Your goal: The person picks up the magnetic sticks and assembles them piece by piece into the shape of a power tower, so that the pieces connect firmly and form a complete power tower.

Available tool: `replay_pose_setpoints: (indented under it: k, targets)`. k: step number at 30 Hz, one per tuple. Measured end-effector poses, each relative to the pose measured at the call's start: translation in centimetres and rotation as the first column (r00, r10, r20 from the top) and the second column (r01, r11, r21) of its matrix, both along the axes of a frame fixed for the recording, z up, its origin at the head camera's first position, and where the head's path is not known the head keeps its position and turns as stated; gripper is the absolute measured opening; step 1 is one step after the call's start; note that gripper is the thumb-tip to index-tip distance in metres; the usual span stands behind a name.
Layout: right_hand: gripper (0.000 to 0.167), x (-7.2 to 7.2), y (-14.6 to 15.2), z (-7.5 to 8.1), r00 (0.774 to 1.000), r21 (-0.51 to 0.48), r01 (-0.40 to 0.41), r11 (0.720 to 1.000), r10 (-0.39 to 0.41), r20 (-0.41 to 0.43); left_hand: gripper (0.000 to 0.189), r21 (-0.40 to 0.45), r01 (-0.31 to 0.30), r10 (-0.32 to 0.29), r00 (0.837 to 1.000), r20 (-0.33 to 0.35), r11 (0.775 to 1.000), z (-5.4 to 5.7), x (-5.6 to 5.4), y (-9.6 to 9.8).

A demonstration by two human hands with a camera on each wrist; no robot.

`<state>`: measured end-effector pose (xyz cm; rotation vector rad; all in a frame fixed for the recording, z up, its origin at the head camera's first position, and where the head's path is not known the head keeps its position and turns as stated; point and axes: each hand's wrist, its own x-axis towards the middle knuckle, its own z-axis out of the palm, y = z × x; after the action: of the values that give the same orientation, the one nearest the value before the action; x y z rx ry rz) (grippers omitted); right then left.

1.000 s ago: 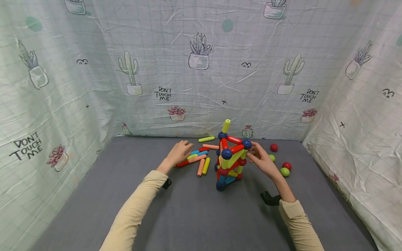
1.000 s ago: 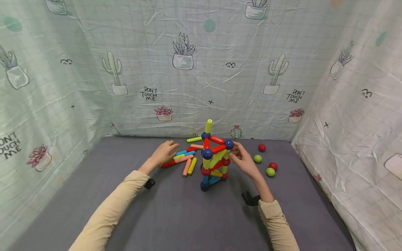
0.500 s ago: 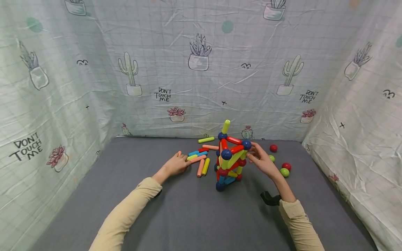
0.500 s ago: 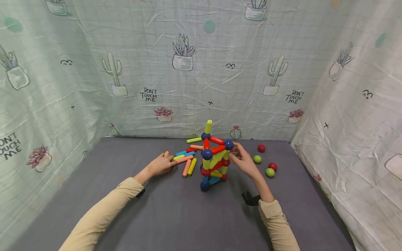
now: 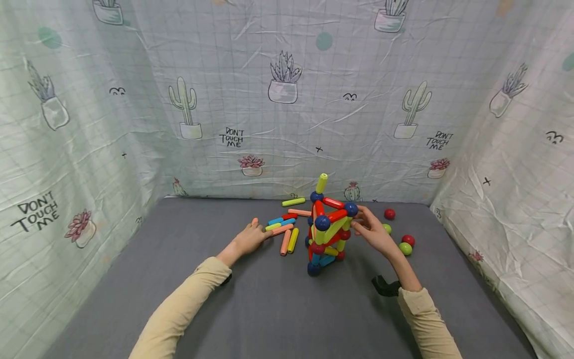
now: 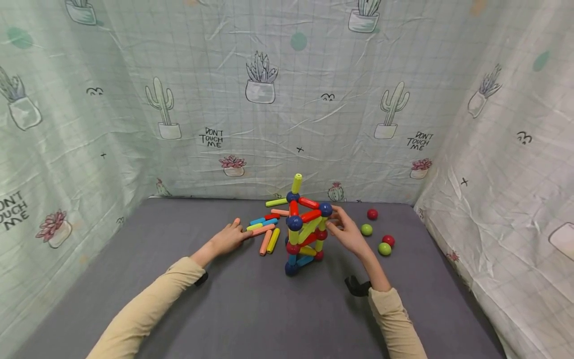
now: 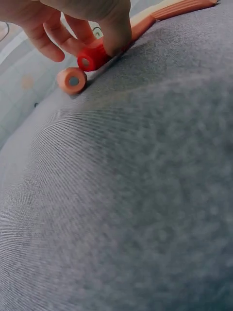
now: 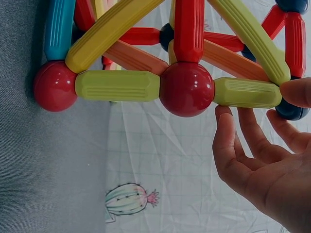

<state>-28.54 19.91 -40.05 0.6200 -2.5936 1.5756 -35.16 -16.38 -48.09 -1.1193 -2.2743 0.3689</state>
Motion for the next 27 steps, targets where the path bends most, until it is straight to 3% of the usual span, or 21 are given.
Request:
replay_pose_setpoints:
  k: [2, 4, 7, 9, 11, 14, 17, 19, 20, 22, 23, 25, 27]
  targets:
    - [0.049, 0.1, -0.1, 0.0, 1.0, -0.006, -0.007, 1.0, 0.007, 0.004, 0.08, -0.002, -0.013, 0.013, 1.0, 0.01, 1.0, 0.0, 0.1, 0.0]
    - [0.048, 0.1, -0.1, 0.1, 1.0, -0.012, -0.009, 1.0, 0.009, 0.005, 0.064, -0.026, -0.07, 0.072, 0.993, 0.089, 0.997, 0.0, 0.1, 0.0]
    - [0.048, 0.1, -0.1, 0.2, 1.0, -0.014, -0.01, 1.0, 0.01, 0.003, 0.041, -0.078, -0.163, 0.177, 0.957, 0.232, 0.984, 0.0, 0.2, -0.1]
    - [0.048, 0.2, -0.1, 0.2, 1.0, -0.019, -0.013, 1.0, 0.013, 0.005, 0.035, -0.076, -0.196, 0.21, 0.93, 0.301, 0.978, 0.0, 0.2, -0.1]
    - [0.048, 0.2, -0.1, 0.3, 1.0, -0.021, -0.018, 1.0, 0.018, 0.008, 0.033, -0.025, -0.2, 0.197, 0.919, 0.341, 0.979, 0.2, 0.3, -0.1]
    - [0.049, 0.2, -0.1, 0.3, 1.0, -0.022, -0.023, 1.0, 0.023, 0.014, 0.031, 0.116, -0.18, 0.127, 0.923, 0.364, 0.977, 1.1, 0.4, 0.4]
    - [0.049, 0.1, -0.1, 0.2, 1.0, -0.022, -0.019, 1.0, 0.019, 0.017, 0.033, 0.304, -0.141, 0.016, 0.925, 0.38, 0.942, 3.1, 0.6, 1.7]
    - [0.048, 0.0, -0.1, 0.2, 1.0, -0.018, -0.014, 1.0, 0.015, 0.017, 0.038, 0.438, -0.112, -0.085, 0.91, 0.405, 0.892, 5.0, 1.1, 2.9]
    - [0.048, 0.0, 0.0, 0.2, 1.0, -0.016, -0.012, 1.0, 0.012, 0.016, 0.04, 0.513, -0.092, -0.156, 0.894, 0.42, 0.853, 6.1, 1.3, 3.7]
    - [0.048, -0.1, -0.1, 0.1, 1.0, -0.012, -0.009, 1.0, 0.009, 0.015, 0.043, 0.645, -0.055, -0.307, 0.847, 0.435, 0.762, 8.2, 1.9, 5.2]
    - [0.048, -0.1, -0.1, 0.1, 1.0, -0.01, -0.008, 1.0, 0.009, 0.016, 0.043, 0.7, -0.049, -0.374, 0.818, 0.437, 0.713, 9.3, 2.3, 6.0]
    - [0.049, -0.1, -0.1, 0.2, 1.0, -0.003, -0.004, 1.0, 0.004, 0.013, 0.041, 0.793, -0.041, -0.513, 0.742, 0.432, 0.608, 11.3, 2.9, 7.7]
    - [0.048, -0.1, -0.1, 0.2, 1.0, -0.003, -0.001, 1.0, 0.001, 0.015, 0.039, 0.847, -0.056, -0.614, 0.665, 0.426, 0.528, 13.1, 3.5, 9.5]
